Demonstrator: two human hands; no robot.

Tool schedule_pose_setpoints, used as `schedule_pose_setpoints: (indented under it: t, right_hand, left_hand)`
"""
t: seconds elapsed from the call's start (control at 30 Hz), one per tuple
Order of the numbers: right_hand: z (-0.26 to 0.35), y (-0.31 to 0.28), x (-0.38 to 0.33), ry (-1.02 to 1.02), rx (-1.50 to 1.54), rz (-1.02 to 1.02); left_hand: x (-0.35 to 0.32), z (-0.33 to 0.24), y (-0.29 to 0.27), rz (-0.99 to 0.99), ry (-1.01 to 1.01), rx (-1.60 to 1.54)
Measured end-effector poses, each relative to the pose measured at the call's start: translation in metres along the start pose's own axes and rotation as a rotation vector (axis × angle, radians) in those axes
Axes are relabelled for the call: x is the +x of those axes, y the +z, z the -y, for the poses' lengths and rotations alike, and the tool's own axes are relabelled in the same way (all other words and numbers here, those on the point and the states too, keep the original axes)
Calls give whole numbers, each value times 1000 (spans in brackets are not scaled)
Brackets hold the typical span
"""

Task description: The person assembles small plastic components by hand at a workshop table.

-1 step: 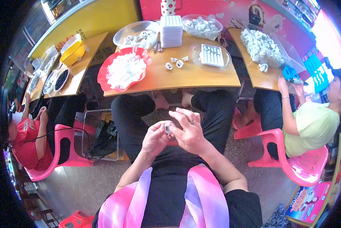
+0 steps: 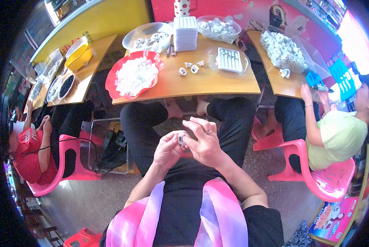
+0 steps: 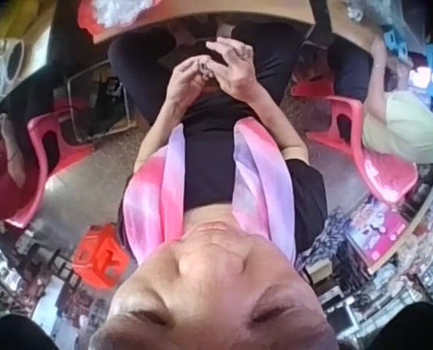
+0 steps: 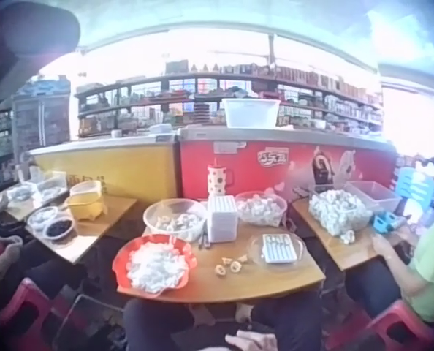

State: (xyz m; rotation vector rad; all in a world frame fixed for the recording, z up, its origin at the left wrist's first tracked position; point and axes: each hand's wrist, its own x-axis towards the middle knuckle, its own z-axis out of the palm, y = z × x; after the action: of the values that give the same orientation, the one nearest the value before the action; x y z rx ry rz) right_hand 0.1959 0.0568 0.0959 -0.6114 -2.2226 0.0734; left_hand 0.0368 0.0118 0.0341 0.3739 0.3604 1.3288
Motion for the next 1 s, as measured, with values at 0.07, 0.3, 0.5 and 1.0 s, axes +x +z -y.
schedule_pose_setpoints:
  t: [0.07, 0.3, 0.5, 1.0]
  right_hand:
    - [1, 2, 0, 34, 55, 12]
    - [3, 5, 3, 191, 147, 49]
    - [-1, 12, -7, 412, 380, 73]
    - [3, 34, -19, 585, 745, 174]
  left_hand:
    - [-1, 1, -1, -3, 22, 2]
    - [-2, 0, -2, 42, 15, 74]
    - [-5, -2, 7, 8, -19, 198]
    - [-5, -4, -50, -20, -3, 120]
